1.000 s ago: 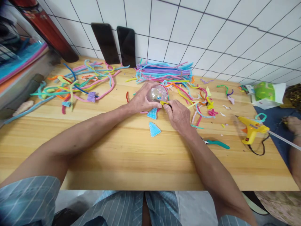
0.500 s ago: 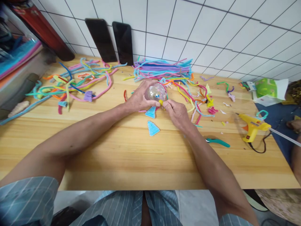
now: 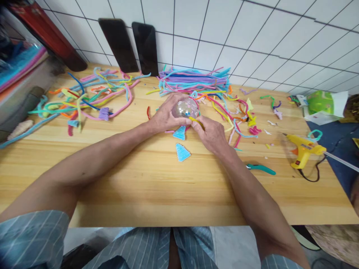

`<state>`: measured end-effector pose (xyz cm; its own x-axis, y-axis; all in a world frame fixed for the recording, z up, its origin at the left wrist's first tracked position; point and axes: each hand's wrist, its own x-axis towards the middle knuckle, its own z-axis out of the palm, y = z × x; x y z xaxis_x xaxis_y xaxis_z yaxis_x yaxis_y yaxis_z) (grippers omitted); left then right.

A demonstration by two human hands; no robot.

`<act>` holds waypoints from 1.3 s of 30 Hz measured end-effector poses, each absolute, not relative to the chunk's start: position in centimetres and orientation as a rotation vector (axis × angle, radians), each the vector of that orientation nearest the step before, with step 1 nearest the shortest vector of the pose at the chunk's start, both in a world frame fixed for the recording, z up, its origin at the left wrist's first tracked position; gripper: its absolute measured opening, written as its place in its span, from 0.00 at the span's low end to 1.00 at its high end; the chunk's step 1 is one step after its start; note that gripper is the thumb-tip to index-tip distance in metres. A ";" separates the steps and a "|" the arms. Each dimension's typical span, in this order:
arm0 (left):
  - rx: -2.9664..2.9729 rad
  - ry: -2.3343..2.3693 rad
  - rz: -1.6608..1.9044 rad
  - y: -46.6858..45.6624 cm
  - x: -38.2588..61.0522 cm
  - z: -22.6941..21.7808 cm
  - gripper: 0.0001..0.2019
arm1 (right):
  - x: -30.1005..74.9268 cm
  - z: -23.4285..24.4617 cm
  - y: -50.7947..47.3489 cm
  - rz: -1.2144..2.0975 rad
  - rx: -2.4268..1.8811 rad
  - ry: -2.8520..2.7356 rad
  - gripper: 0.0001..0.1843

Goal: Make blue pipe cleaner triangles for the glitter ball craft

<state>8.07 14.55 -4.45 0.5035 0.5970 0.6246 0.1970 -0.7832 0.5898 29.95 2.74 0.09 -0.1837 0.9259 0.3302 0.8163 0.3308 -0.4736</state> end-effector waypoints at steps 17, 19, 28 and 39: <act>2.270 0.587 1.281 14.8 8.3 -4.6 0.47 | 30.7 -0.8 2.8 0.120 -1.577 -1.949 0.27; 2.259 0.586 1.291 14.7 8.4 -4.6 0.46 | 30.6 -1.1 2.9 0.129 -1.570 -1.934 0.28; 2.258 0.658 1.251 14.0 8.4 -3.9 0.42 | 30.2 -2.0 2.5 0.138 -1.581 -1.850 0.28; 2.237 0.657 1.290 13.6 8.4 -3.8 0.38 | 28.9 -3.2 2.5 0.205 -1.531 -1.720 0.30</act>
